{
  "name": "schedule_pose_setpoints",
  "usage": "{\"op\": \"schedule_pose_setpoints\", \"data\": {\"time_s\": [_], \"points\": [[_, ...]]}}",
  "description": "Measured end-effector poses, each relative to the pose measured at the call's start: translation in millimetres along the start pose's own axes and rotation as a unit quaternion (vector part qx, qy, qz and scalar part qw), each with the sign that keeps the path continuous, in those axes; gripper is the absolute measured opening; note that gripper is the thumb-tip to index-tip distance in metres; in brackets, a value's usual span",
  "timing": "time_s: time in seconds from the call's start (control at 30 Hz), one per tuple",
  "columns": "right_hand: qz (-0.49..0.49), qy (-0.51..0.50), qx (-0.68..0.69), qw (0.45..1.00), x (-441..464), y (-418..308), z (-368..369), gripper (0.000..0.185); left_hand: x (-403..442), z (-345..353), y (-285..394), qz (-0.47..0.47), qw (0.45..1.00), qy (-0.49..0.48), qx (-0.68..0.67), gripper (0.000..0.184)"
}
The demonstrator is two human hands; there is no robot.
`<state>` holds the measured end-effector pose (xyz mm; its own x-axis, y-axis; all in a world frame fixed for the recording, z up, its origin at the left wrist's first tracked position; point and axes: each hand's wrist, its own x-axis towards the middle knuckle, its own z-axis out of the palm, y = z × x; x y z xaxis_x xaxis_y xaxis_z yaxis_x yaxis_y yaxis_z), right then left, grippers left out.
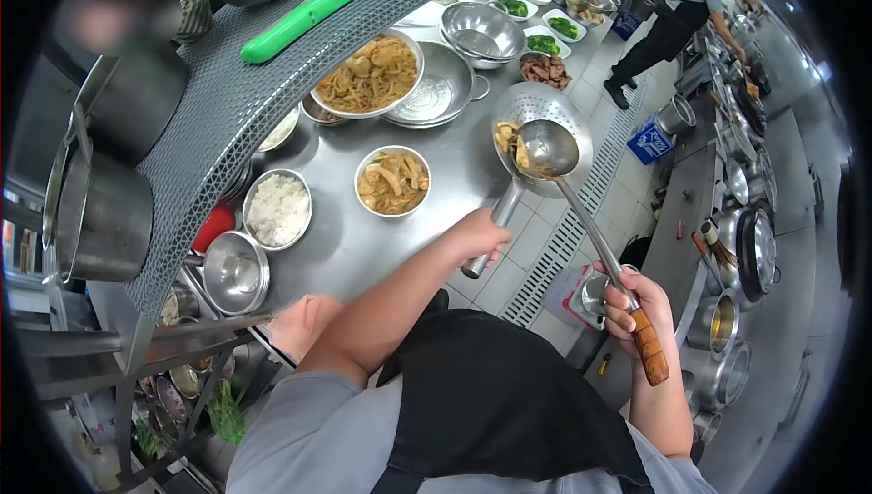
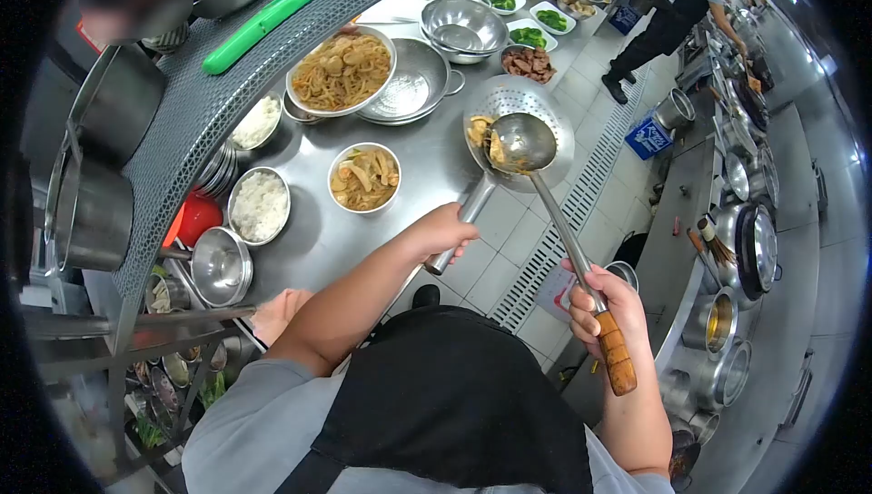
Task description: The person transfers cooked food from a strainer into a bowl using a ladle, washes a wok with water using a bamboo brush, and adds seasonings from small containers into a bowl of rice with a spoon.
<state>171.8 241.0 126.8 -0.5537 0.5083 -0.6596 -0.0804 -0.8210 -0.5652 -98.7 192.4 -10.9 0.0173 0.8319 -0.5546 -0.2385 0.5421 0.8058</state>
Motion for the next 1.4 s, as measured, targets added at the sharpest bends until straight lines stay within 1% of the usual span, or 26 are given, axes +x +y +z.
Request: {"op": "schedule_pose_setpoints", "data": {"time_s": [0.07, 0.17, 0.23, 0.3, 0.37, 0.43, 0.5, 0.57, 0.6, 0.63, 0.67, 0.7, 0.77, 0.8, 0.87, 0.9, 0.97, 1.0, 1.03, 1.1, 1.13, 1.17, 1.23, 1.27, 1.33, 1.4], "points": [[0.001, -0.01, 0.012, 1.0, -1, -2, 4, 0.035, 0, -6, -2, -0.001, 1.0, 0.005, -0.003, 0.03], [-0.028, -0.019, -0.025, 0.999, -6, -8, 17, 0.035, 1, -12, -4, -0.007, 1.0, 0.007, -0.025, 0.028], [-0.056, -0.038, -0.078, 0.995, -5, -12, 27, 0.037, -3, -19, -7, -0.01, 0.999, 0.01, -0.047, 0.026], [-0.06, -0.046, -0.101, 0.992, -1, -18, 39, 0.038, -3, -20, -12, -0.003, 0.998, -0.014, -0.054, 0.023], [-0.092, -0.06, -0.194, 0.975, 7, -24, 63, 0.038, -5, -21, -12, -0.011, 0.998, -0.022, -0.052, 0.021], [-0.091, -0.06, -0.219, 0.97, 20, -25, 92, 0.037, -10, -18, -10, -0.018, 0.999, -0.026, -0.045, 0.02], [-0.12, -0.068, -0.33, 0.934, 37, -23, 120, 0.036, -15, -14, -7, -0.016, 0.998, -0.036, -0.038, 0.021], [-0.155, -0.093, -0.362, 0.914, 62, -15, 138, 0.035, -16, -13, -9, -0.016, 0.998, -0.046, -0.033, 0.021], [-0.154, -0.094, -0.361, 0.915, 74, -13, 146, 0.035, -14, -12, -12, -0.019, 0.997, -0.063, -0.032, 0.021], [-0.167, -0.108, -0.416, 0.887, 86, -13, 154, 0.036, -14, -11, -14, -0.022, 0.996, -0.079, -0.031, 0.022], [-0.179, -0.122, -0.469, 0.856, 97, -11, 160, 0.037, -17, -8, -13, -0.015, 0.997, -0.075, -0.029, 0.024], [-0.179, -0.122, -0.468, 0.856, 108, -9, 167, 0.037, -18, -6, -14, -0.016, 0.997, -0.075, -0.029, 0.024], [-0.194, -0.113, -0.486, 0.845, 126, -3, 178, 0.043, -18, -4, -17, 0.001, 0.997, -0.08, -0.009, 0.028], [-0.192, -0.114, -0.486, 0.845, 128, 1, 181, 0.043, -17, -3, -19, 0.0, 0.997, -0.079, -0.01, 0.028], [-0.237, -0.064, -0.551, 0.798, 131, 8, 186, 0.046, -17, -2, -21, -0.018, 0.996, -0.092, -0.006, 0.035], [-0.234, -0.064, -0.551, 0.798, 135, 9, 184, 0.046, -17, -3, -23, -0.019, 0.996, -0.092, -0.008, 0.035], [-0.312, -0.056, -0.595, 0.739, 147, 10, 176, 0.048, -23, -1, -22, -0.013, 0.998, -0.065, 0.001, 0.034], [-0.325, -0.053, -0.579, 0.745, 155, 13, 172, 0.046, -18, -1, -26, -0.014, 0.998, -0.066, 0.001, 0.029], [-0.326, -0.053, -0.58, 0.745, 156, 9, 172, 0.046, -20, -1, -24, -0.013, 0.998, -0.066, 0.002, 0.029], [-0.229, -0.071, -0.463, 0.853, 153, 2, 171, 0.047, -24, 0, -20, -0.024, 0.998, -0.054, 0.001, 0.023], [-0.218, -0.071, -0.429, 0.873, 150, 2, 171, 0.038, -24, -1, -22, -0.025, 0.998, -0.055, 0.001, 0.023], [-0.219, -0.069, -0.428, 0.874, 146, 0, 166, 0.038, -22, -1, -24, -0.024, 0.998, -0.055, -0.003, 0.023], [-0.195, -0.119, -0.297, 0.927, 134, -10, 146, 0.025, -23, -1, -23, -0.022, 0.998, -0.059, -0.004, 0.023], [-0.192, -0.131, -0.263, 0.936, 121, -15, 132, 0.018, -27, 0, -19, -0.019, 0.998, -0.054, -0.013, 0.023], [-0.192, -0.098, -0.256, 0.942, 83, -25, 101, 0.022, -28, -1, -18, -0.018, 0.998, -0.057, -0.02, 0.023], [-0.191, -0.028, -0.259, 0.946, 37, -34, 68, 0.037, -27, -1, -20, -0.011, 0.999, -0.035, -0.013, 0.024]]}}
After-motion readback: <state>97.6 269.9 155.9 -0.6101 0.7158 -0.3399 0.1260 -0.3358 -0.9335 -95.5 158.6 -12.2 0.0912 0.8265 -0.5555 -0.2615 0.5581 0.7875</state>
